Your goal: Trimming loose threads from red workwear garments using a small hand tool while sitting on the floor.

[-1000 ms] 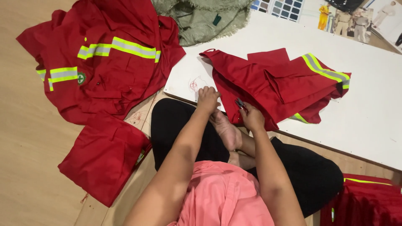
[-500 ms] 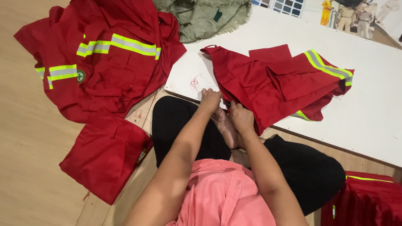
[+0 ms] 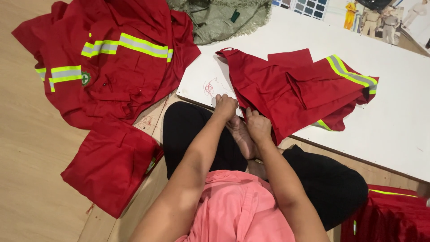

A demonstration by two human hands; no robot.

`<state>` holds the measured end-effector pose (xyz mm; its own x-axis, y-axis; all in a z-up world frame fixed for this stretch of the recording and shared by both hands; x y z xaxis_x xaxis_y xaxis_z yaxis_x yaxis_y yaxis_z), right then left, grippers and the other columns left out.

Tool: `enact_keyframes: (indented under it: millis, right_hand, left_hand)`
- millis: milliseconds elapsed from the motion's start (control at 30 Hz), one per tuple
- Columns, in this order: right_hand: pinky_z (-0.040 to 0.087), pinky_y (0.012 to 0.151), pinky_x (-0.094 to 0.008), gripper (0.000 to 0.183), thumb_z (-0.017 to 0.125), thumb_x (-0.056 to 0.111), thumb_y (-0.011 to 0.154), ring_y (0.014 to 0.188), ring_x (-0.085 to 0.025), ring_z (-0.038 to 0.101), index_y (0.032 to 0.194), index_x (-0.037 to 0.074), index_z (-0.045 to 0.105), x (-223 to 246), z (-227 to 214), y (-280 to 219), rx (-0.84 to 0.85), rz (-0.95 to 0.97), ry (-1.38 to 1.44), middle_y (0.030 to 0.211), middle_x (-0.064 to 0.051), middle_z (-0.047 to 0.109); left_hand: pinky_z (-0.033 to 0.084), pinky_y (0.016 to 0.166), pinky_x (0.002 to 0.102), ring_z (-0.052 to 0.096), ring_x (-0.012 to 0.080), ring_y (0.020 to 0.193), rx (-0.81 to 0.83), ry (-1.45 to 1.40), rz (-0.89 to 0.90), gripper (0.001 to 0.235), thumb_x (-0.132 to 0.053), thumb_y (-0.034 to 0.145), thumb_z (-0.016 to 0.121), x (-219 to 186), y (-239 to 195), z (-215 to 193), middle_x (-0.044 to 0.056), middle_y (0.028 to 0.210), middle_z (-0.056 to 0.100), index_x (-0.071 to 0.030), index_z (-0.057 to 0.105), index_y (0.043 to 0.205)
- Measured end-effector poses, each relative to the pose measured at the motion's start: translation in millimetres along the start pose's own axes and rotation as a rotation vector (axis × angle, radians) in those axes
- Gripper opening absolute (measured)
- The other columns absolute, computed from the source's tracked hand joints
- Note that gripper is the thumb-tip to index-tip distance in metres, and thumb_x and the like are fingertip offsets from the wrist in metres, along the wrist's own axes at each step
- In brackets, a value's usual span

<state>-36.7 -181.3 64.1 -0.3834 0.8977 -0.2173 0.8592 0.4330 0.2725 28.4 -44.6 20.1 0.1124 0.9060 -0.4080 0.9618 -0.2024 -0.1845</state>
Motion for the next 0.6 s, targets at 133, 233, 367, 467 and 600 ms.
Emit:
enact_keyframes:
  millis: [133,233,367,467,600]
  right_hand:
    - [0.056,0.049,-0.029,0.040,0.060,0.024,0.091,0.054,-0.014,0.067,0.129,0.019,0.070,1,-8,0,-0.001,-0.005,0.019,0.079,0.003,0.065]
    - [0.055,0.048,-0.029,0.038,0.059,0.022,0.091,0.053,-0.014,0.066,0.127,0.019,0.071,3,-11,1,-0.015,-0.002,0.016,0.078,0.003,0.064]
    - [0.058,0.050,-0.031,0.036,0.059,0.025,0.092,0.055,-0.016,0.069,0.126,0.020,0.071,1,13,-3,0.031,0.041,0.064,0.079,0.004,0.064]
    - [0.058,0.051,-0.030,0.034,0.065,0.031,0.093,0.055,-0.014,0.068,0.126,0.023,0.070,-2,2,-2,0.032,0.070,0.055,0.079,0.005,0.063]
    - [0.060,0.056,-0.039,0.037,0.063,0.030,0.094,0.058,-0.022,0.070,0.130,0.019,0.069,-6,-20,-6,0.043,0.134,0.168,0.081,-0.003,0.065]
  left_hand:
    - [0.031,0.097,0.043,0.059,0.0293,0.099,-0.003,-0.038,-0.011,0.018,-0.023,0.096,0.063,2,2,2,0.010,0.090,0.076,-0.019,0.081,0.095]
    - [0.031,0.098,0.044,0.060,0.0298,0.100,0.008,-0.029,-0.005,0.017,-0.023,0.095,0.064,0,0,-3,0.009,0.092,0.076,-0.020,0.080,0.096]
    - [0.032,0.098,0.043,0.061,0.0294,0.099,-0.010,-0.023,-0.033,0.015,-0.017,0.092,0.067,4,-1,1,0.007,0.091,0.076,-0.018,0.081,0.095]
    - [0.033,0.098,0.048,0.062,0.0329,0.100,-0.103,-0.036,-0.158,0.015,-0.013,0.089,0.068,20,3,-4,0.011,0.090,0.075,-0.014,0.080,0.096]
    - [0.034,0.106,0.048,0.058,0.0320,0.115,-0.313,-0.241,-0.247,0.037,-0.013,0.094,0.068,29,5,-38,0.011,0.116,0.068,-0.011,0.067,0.131]
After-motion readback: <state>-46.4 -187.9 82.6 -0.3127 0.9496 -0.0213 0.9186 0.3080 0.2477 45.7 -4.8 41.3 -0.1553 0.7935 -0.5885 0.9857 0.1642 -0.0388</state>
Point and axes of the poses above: each hand's wrist, its own y-axis towards the middle knuckle, its own z-axis out of the palm, x = y × z, the point moved 7 cm from there along y, towards the middle knuckle
